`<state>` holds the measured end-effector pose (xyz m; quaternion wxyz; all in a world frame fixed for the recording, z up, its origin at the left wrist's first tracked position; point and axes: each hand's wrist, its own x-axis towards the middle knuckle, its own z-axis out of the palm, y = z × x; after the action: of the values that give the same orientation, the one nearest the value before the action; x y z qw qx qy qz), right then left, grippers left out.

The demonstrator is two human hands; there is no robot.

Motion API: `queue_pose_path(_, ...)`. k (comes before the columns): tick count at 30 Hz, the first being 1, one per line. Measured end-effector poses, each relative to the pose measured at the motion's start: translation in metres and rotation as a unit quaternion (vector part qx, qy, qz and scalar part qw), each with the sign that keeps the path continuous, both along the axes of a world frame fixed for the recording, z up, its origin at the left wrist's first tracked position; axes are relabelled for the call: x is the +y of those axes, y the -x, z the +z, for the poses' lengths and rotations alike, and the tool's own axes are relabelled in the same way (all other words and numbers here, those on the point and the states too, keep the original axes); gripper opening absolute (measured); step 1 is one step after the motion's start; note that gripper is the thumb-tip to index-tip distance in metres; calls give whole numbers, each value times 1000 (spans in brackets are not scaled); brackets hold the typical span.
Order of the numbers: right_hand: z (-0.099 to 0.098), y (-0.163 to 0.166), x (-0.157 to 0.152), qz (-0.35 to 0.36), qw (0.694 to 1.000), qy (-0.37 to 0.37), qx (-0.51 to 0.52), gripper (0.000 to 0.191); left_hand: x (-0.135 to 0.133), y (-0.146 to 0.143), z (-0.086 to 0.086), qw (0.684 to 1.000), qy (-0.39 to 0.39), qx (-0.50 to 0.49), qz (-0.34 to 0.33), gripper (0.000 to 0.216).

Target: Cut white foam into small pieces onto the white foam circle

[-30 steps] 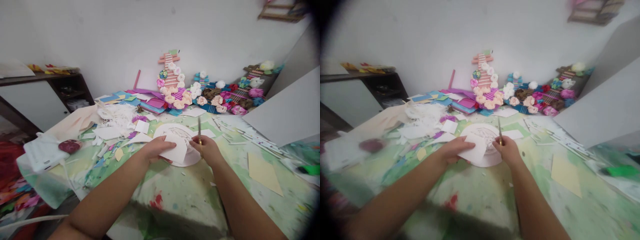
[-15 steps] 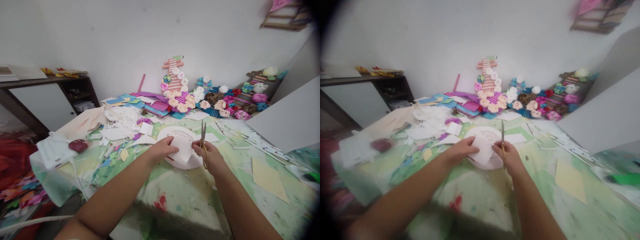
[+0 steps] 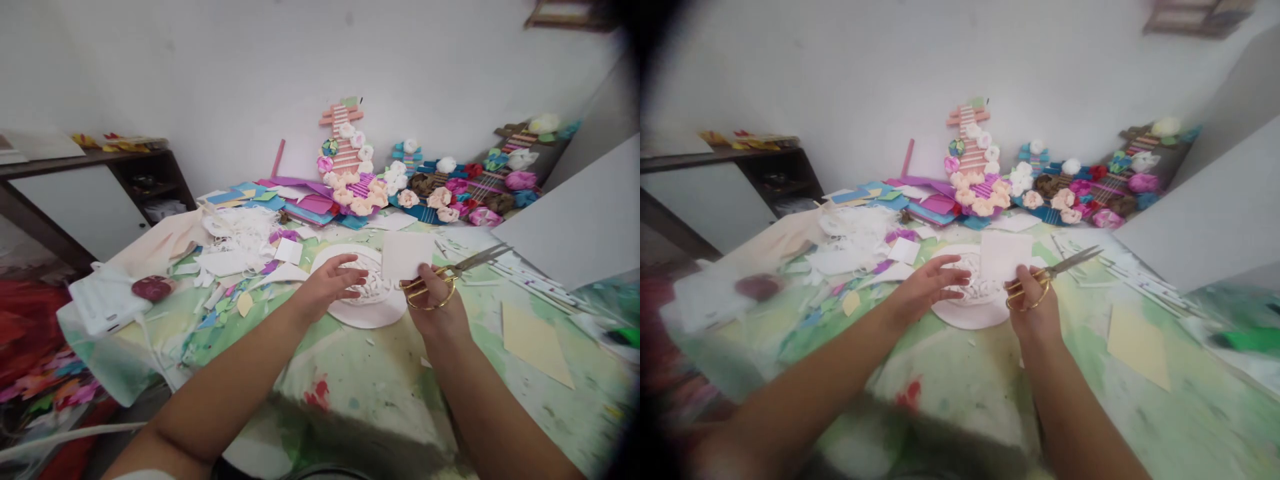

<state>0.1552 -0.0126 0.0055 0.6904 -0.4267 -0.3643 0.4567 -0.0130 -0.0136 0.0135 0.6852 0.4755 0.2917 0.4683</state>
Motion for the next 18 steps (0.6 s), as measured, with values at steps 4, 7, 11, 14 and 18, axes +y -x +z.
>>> queue_pose_path(4, -5, 18, -13, 122, 991, 10, -47, 21, -8, -10, 1, 999, -37, 6, -13, 44)
queue_pose_path(7, -5, 24, -22, 114, 976, 10, -184, 24, -10, -12, 1, 999, -33, -15, 27, 38)
queue_pose_path(11, 7, 10, -25, 45, 901, 42, -430, 28, -6, -1, 3, 998, -3, -27, 63, 42)
queue_pose_path(14, 14, 2, -24, 77, 835, 62, -542, 33, -5, 5, 6, 997, -18, 23, 70, 42)
queue_pose_path(18, 15, 1, -26, 125, 789, 52, -599, 37, -10, 6, 9, 991, -38, 121, 47, 33)
